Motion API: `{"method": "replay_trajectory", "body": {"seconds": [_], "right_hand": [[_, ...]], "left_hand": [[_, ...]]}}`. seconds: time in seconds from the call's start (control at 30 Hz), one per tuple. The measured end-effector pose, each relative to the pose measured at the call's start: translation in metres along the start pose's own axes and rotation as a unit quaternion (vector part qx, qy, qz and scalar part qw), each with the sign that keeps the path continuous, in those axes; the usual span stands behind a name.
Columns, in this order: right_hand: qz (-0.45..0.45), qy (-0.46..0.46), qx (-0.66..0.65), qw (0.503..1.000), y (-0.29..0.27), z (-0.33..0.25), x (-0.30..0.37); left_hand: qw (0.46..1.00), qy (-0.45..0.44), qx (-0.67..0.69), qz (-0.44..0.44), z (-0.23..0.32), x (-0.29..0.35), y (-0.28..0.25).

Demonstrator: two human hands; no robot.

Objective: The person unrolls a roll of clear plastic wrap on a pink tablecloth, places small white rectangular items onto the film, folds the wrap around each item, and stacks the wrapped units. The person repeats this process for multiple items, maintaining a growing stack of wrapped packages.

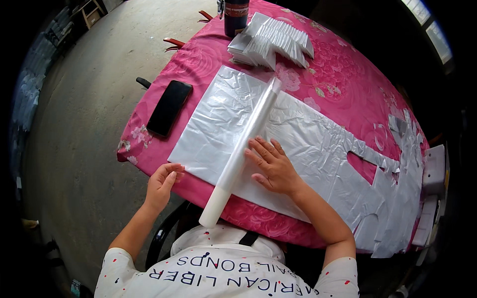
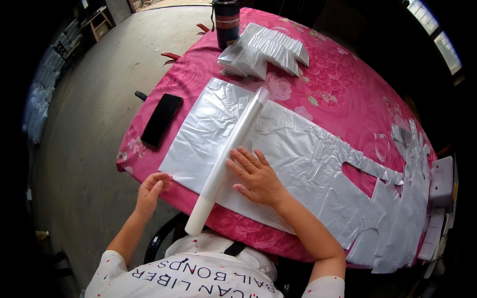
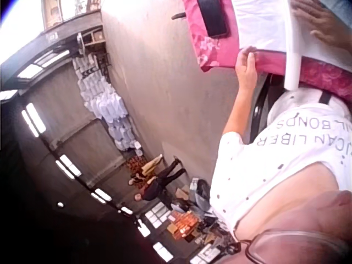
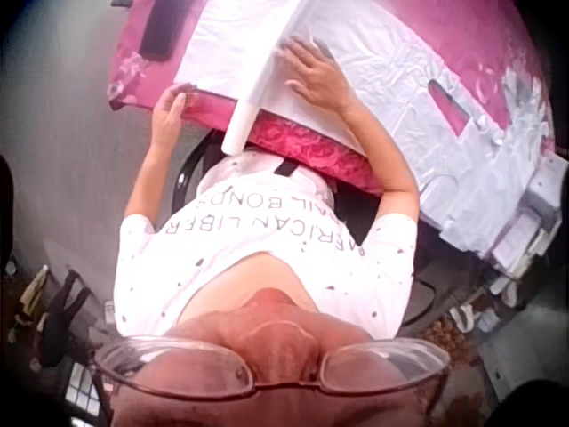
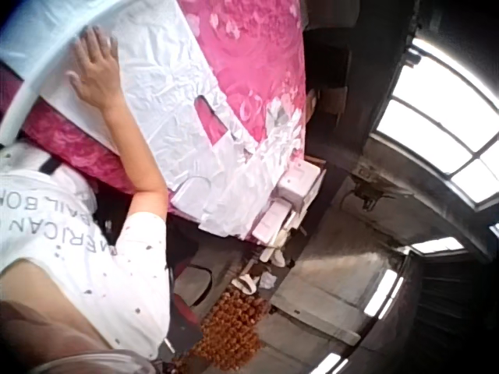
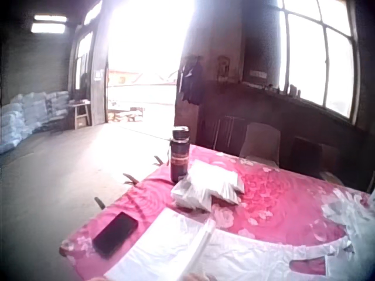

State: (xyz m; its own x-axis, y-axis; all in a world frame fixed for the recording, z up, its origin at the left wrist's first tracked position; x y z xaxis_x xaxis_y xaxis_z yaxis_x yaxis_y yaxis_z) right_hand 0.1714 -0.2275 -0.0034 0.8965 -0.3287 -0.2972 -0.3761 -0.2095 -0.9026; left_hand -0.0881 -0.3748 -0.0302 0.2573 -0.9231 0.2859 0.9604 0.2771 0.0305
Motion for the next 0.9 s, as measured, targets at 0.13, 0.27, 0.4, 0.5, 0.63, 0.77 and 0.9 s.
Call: {"method": "replay_trajectory", "body": {"seconds": [0.13, 0.27, 0.4, 0.5, 0.63, 0.77, 0.9], "right_hand": [[-0.025, -0.082, -0.002, 0.996, 0.021, 0.002, -0.075], [-0.022, -0.014, -0.012, 1.000, 0.051, -0.010, -0.140], [0.162, 0.158, -0.030, 0.974, 0.067, -0.018, -0.158], [0.278, 0.253, -0.126, 0.918, 0.071, -0.012, -0.146], [0.399, 0.287, -0.588, 0.643, 0.050, -0.006, -0.124], [0.344, 0.198, -0.813, 0.426, 0.003, -0.014, -0.108], [0.395, 0.261, -0.724, 0.502, -0.027, -0.011, -0.075]], "left_hand": [[0.997, 0.014, -0.082, 0.012, 0.013, 0.018, 0.016], [0.924, 0.045, -0.376, 0.048, 0.030, 0.024, 0.029], [0.903, -0.013, -0.418, 0.101, 0.026, 0.025, 0.020], [0.937, 0.006, -0.343, 0.058, 0.025, 0.024, 0.016], [0.960, -0.182, 0.115, -0.178, 0.009, 0.028, 0.039], [0.783, -0.233, 0.401, -0.414, 0.006, 0.035, 0.075], [0.858, -0.225, 0.200, -0.417, 0.022, 0.017, 0.100]]}}
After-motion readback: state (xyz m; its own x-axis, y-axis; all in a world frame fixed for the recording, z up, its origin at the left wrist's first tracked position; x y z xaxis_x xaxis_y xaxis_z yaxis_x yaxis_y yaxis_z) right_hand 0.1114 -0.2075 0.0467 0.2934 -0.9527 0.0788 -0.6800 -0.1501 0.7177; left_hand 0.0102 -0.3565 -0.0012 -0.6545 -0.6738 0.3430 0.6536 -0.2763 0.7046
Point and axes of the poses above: each hand's wrist, its own x-axis away from the middle knuckle, its own y-axis out of the palm, z = x × y, the point moved 4 cm from there along -x, towards the middle knuckle, and after that the axes turned 6 degrees about -y, right-handed, at the moved point
